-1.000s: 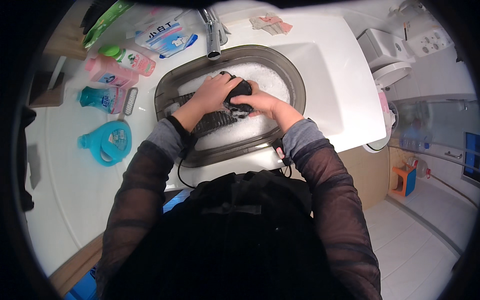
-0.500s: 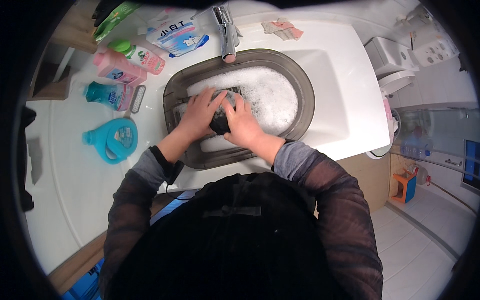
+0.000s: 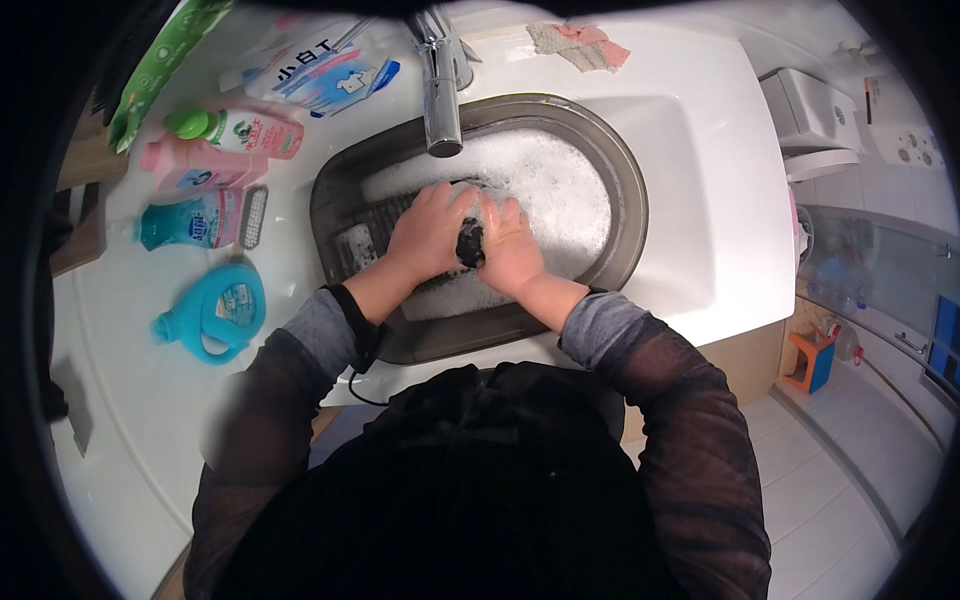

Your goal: The person hand washes a dark garment in a sink filled with soapy water. They repeatedly rub, squeeze, and rinse the fabric, then wring it out and place it back in the sink.

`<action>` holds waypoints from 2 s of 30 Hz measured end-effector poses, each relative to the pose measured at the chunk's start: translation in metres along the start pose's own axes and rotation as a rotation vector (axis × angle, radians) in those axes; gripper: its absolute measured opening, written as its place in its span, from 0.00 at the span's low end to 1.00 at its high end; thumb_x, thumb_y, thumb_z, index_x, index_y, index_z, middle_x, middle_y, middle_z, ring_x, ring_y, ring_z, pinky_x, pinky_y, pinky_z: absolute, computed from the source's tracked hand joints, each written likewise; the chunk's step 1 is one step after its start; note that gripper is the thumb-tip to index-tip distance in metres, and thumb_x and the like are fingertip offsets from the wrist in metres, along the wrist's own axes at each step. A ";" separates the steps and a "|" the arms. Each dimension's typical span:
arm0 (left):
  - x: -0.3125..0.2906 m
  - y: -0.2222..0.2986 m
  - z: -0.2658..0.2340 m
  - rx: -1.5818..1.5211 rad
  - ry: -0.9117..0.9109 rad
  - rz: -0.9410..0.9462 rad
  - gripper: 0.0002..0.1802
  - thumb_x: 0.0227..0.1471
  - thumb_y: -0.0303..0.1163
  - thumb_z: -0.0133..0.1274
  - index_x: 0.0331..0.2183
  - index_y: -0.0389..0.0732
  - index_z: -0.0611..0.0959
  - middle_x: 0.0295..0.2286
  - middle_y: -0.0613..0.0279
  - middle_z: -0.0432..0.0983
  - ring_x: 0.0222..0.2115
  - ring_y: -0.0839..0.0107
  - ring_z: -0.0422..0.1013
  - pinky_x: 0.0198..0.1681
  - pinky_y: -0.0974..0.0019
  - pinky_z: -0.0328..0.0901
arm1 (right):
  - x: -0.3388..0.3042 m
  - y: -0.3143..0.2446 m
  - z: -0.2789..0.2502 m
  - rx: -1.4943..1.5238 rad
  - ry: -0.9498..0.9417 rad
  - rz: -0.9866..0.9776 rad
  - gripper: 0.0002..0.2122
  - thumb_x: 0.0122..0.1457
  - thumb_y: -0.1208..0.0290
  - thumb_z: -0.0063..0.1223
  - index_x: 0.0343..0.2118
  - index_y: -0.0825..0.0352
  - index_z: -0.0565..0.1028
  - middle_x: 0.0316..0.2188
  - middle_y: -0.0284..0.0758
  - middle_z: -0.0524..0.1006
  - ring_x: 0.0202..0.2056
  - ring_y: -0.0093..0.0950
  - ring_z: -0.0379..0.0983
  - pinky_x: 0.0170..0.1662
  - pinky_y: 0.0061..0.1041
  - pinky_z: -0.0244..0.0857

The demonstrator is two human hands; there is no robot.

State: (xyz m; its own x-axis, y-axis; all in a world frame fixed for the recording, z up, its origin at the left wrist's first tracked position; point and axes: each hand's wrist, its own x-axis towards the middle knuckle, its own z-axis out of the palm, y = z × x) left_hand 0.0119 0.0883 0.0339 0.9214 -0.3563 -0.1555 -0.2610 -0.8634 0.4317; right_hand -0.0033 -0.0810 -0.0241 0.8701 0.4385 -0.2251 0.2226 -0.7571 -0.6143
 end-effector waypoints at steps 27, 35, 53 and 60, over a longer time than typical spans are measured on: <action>-0.054 0.007 -0.015 0.250 0.241 0.147 0.56 0.33 0.34 0.71 0.63 0.51 0.61 0.52 0.55 0.64 0.54 0.53 0.63 0.54 0.51 0.61 | 0.012 -0.022 -0.066 0.879 -0.364 0.255 0.48 0.40 0.59 0.76 0.63 0.61 0.56 0.57 0.40 0.67 0.55 0.34 0.68 0.44 0.34 0.75; -0.077 0.018 -0.025 0.093 0.450 -0.088 0.65 0.21 0.43 0.78 0.63 0.51 0.61 0.58 0.48 0.53 0.58 0.44 0.53 0.62 0.47 0.54 | 0.011 -0.025 -0.028 0.541 0.210 -0.370 0.38 0.35 0.71 0.74 0.53 0.64 0.67 0.56 0.46 0.60 0.60 0.44 0.58 0.62 0.35 0.58; -0.033 0.014 0.018 0.090 0.081 -0.054 0.45 0.27 0.36 0.73 0.51 0.50 0.72 0.50 0.49 0.64 0.52 0.46 0.61 0.53 0.52 0.65 | -0.017 -0.019 -0.024 0.152 -0.113 0.035 0.34 0.44 0.73 0.66 0.51 0.71 0.56 0.52 0.58 0.58 0.45 0.56 0.71 0.47 0.43 0.71; 0.012 0.002 0.007 0.007 -0.116 -0.073 0.45 0.27 0.45 0.72 0.50 0.48 0.72 0.46 0.51 0.66 0.49 0.48 0.64 0.50 0.51 0.66 | 0.013 0.013 -0.020 0.360 -0.137 0.139 0.37 0.42 0.74 0.66 0.53 0.67 0.54 0.54 0.57 0.58 0.47 0.60 0.69 0.50 0.47 0.67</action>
State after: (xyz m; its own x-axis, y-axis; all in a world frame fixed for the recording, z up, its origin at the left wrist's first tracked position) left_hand 0.0204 0.0797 0.0264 0.8986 -0.3307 -0.2884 -0.1964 -0.8908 0.4097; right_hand 0.0193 -0.0951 -0.0197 0.8091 0.4228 -0.4082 -0.0823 -0.6062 -0.7910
